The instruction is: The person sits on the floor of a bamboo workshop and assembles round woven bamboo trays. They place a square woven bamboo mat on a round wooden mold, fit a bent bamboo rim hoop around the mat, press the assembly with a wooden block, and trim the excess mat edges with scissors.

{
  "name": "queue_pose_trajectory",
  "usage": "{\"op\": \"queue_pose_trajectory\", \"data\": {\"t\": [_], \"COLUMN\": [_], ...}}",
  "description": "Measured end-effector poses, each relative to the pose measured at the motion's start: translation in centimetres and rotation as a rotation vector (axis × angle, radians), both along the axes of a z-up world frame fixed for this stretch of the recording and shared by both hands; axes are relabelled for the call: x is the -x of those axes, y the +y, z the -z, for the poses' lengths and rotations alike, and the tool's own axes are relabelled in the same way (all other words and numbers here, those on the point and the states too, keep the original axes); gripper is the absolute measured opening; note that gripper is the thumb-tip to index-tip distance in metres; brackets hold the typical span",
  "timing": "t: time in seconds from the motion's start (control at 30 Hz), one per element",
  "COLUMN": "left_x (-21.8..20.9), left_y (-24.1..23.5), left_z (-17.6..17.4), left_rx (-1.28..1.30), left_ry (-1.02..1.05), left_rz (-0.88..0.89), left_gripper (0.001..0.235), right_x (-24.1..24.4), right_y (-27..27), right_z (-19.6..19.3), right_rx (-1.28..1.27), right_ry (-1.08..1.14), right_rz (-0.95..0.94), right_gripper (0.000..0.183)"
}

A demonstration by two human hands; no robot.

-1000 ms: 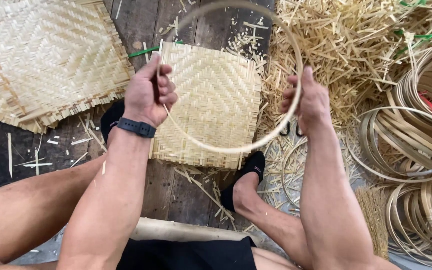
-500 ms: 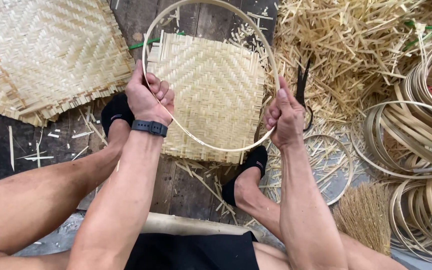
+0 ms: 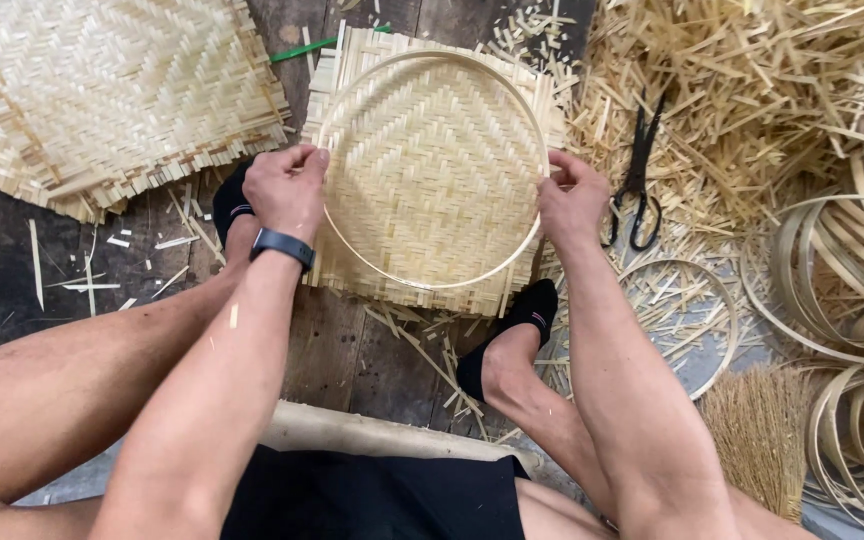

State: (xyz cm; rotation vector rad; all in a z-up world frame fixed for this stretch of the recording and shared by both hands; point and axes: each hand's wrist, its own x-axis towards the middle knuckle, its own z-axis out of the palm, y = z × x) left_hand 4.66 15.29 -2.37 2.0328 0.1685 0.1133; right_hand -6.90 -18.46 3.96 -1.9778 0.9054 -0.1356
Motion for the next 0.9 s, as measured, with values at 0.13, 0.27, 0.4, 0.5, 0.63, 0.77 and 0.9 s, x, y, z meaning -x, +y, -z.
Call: {"op": "queue_pose_trajectory", "data": {"t": [0.13, 0.27, 0.4, 0.5, 0.63, 0.77, 0.9], "left_x": [-1.1, -1.4, -1.7, -1.3, -2.2, -3.4, -4.3], "left_y": [0.5, 0.5, 0.9, 1.6, 1.5, 1.3, 2.0], "left_z": [-1.1, -1.7, -2.3, -1.2, -2.0, -1.7, 0.8], "left_rx": [-0.191, -0.155, -0.158, -0.111, -0.061, 0.059, 0.188], "left_ry": [0.111, 0.193, 0.252, 0.328, 0.406, 0.591, 0.635], "left_rz": [0.103, 0.178, 0.238, 0.238, 0.222, 0.213, 0.254], "left_gripper": [0.016, 0.025, 0.022, 0.021, 0.02, 0.018, 0.018], "right_x": [0.5, 1.1, 0.6, 0.9, 0.7, 0.6, 0.6], "right_y": [0.4, 0.6, 0.8, 1.3, 1.0, 0.0, -0.1], "right_z": [1.9, 1.9, 0.5, 0.0, 0.5, 1.1, 0.6], "right_rx": [0.251, 0.163, 0.122, 0.143, 0.135, 0.146, 0.051], "right_ry": [0.028, -0.049, 0.051, 0.107, 0.069, 0.062, 0.101], "right_rz": [-0.087, 0.02, 0.093, 0.086, 0.084, 0.063, 0.044], "right_gripper": [0.04, 0.033, 0.022, 0.022, 0.02, 0.017, 0.019]}}
